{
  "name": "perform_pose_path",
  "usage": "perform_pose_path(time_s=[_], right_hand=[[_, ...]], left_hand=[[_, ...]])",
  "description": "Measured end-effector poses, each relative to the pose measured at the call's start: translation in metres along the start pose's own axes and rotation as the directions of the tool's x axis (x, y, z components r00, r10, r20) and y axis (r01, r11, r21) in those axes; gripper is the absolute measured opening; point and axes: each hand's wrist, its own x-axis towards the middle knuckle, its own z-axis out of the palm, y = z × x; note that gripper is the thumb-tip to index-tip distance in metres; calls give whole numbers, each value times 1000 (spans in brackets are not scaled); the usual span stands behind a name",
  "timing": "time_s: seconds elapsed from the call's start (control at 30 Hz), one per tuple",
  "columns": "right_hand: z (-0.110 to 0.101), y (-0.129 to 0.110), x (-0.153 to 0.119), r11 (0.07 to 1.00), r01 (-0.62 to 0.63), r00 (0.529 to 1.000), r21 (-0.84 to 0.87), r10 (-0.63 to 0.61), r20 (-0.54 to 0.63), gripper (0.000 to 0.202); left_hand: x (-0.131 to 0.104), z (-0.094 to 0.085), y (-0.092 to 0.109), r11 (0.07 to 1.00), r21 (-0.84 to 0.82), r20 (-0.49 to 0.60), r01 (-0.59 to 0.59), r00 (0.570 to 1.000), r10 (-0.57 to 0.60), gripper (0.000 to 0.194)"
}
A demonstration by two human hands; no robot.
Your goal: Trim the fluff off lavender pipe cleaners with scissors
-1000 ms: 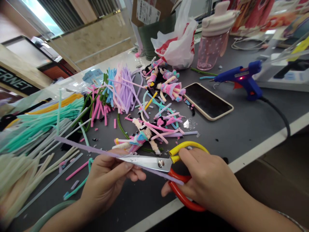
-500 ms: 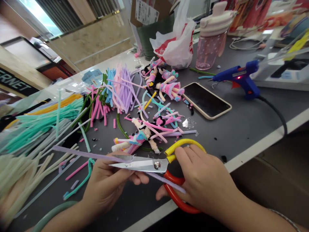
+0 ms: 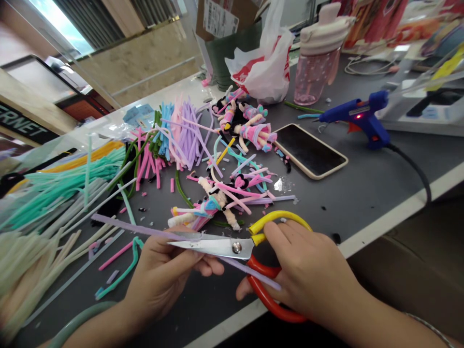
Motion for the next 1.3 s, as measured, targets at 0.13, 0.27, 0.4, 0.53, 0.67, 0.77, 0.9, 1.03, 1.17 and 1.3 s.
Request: perform_pose_path(time_s=[0.13,0.27,0.4,0.53,0.67,0.77,0.9,1.03,1.17,1.3], right_hand=[[0,2,-3,1000,0,1000,27,-1,23,47],[1,3,-6,999,8,999,40,-10,49,42],[4,5,-7,999,-5,997,51,1,77,42],[4,6,-8,998,9,997,59,-13,75,39],[2,3,-7,999,19,999,31,-21,46,43],[3,0,-5,1000,17,999,14,-17,40,50],[4,-3,-2,1000,10,999,-19,-9,31,54],[4,-4,2,998,17,1000,-61,-17,-2,50],[-1,-5,4,997,7,1000,-71,-9,-25,51],[-3,-5,4,994,-10,1000,-111,10,-6,58]], left_hand=[[1,0,0,1000,-6,-2,2,1000,-2,3],[3,1,-1,1000,-24,0,1,1000,-1,4],[3,0,-4,999,-34,1,-5,1000,5,4],[3,0,-3,1000,-30,5,5,1000,-4,4],[2,1,-2,1000,-16,0,7,1000,-7,4],[1,3,-2,999,-8,7,34,999,-34,8],[-1,4,-4,997,37,3,62,998,-62,12],[0,3,-3,996,67,-20,63,998,-62,14],[0,5,0,994,88,-51,71,997,-66,7],[-1,8,3,988,138,-81,67,995,-56,8]])
